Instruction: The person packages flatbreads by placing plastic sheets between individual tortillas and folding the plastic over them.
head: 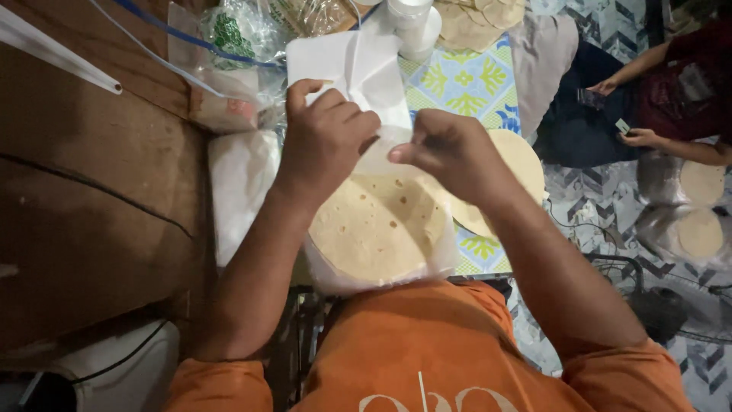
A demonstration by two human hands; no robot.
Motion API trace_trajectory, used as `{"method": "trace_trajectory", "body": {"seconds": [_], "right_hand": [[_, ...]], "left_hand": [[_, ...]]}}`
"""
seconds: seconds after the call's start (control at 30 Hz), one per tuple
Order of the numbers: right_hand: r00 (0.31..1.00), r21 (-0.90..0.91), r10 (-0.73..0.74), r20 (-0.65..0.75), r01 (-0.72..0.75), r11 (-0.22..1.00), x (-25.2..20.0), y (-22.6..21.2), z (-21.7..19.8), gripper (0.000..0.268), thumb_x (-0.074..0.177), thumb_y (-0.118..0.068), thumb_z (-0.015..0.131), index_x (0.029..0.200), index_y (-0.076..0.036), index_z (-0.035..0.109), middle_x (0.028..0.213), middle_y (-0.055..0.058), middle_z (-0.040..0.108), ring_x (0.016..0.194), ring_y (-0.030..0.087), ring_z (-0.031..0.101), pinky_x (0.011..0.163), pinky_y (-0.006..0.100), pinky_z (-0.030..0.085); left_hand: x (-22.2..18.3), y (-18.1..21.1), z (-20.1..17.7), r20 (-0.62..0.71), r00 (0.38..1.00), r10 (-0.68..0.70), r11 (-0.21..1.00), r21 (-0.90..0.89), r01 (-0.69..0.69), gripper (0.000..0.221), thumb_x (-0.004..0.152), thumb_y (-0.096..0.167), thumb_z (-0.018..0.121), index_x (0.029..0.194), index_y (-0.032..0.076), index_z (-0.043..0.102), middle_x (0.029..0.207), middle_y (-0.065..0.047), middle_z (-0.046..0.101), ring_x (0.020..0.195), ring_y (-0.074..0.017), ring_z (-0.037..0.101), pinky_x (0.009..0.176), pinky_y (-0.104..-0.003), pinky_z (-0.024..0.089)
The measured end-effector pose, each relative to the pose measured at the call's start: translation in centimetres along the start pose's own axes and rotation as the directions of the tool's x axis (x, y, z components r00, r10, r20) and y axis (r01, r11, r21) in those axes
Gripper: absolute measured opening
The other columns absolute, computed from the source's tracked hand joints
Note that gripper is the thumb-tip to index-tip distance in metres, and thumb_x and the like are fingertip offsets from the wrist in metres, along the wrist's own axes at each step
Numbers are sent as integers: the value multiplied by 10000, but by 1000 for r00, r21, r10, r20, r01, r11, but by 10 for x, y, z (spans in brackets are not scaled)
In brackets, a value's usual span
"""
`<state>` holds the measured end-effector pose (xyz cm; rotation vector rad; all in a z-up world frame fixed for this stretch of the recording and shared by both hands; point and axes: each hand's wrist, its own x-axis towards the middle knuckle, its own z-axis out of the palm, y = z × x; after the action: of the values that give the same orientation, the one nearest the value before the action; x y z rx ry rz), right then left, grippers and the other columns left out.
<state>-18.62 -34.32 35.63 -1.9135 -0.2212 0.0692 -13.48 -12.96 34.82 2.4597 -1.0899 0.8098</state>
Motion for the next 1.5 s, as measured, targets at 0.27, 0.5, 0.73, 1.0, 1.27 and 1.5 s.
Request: {"method": "trace_trajectory", "body": {"seconds": [0.27, 0.5, 0.73, 1.0, 1.27, 1.5], "right_hand": [[988, 207, 152, -36, -141, 968, -21, 23, -56, 83, 968, -55, 735, 969, -42, 653, 716, -34, 607, 645, 45, 554, 606, 204, 427], [815, 299, 88, -573, 108, 948, -9, 51, -20, 350, 931, -40, 866, 878, -86, 523, 743, -19, 522, 682, 73, 527, 653, 212, 413], [949, 352, 118, -294, -7, 936, -1, 32, 34, 321, 720, -116, 952, 846, -83, 658, 769, -10, 673, 721, 80, 627, 721, 231, 519], [745, 849, 558, -364, 20, 527, -26, 20, -69, 240, 885, -72, 697, 1018, -54, 499, 1049, 183, 656, 914, 373, 741, 863, 442, 660], [831, 910, 401, -386, 271, 314, -45, 17, -65, 151, 1031, -236, 616, 1039, -86, 618, 1089, 108, 714, 911, 264, 731, 937, 417, 609], [955, 951, 297, 7, 86, -296, -30, 5, -8, 228, 1060, -237, 634, 1171, -43, 677, 1190, 89, 718, 1111, 264, 692, 1036, 359, 591]], "left_hand": [[-25, -56, 44, -1, 980, -200, 966, -166, 197, 158, 931, 85, 718, 1010, 221, 729, 728, 17, 636, 732, -229, 677, 793, -428, 517], [-6, -15, 34, 129, 691, -711, 506, -588, 631, 271, 1036, 256, 660, 860, 51, 682, 664, -155, 628, 652, -299, 622, 669, -454, 488], [14, 13, 33, 581, 646, -496, 165, -667, 726, 142, 933, 214, 812, 860, 117, 740, 643, -8, 665, 575, -103, 614, 564, -282, 531], [-32, -81, 54, 121, 923, -367, 897, -216, 385, 274, 782, -150, 656, 1018, -13, 681, 958, -170, 712, 809, -364, 649, 800, -453, 512], [-30, -48, 45, 97, 774, -626, 721, -307, 622, 782, 890, -38, 618, 1561, 9, 218, 1488, -286, 416, 1334, -434, 500, 1121, -477, 451], [-30, 43, 46, 894, 398, -205, -776, -396, 491, 1115, 648, 606, 734, 1537, 41, 371, 1276, -181, 525, 1052, -229, 552, 893, -344, 525]]}}
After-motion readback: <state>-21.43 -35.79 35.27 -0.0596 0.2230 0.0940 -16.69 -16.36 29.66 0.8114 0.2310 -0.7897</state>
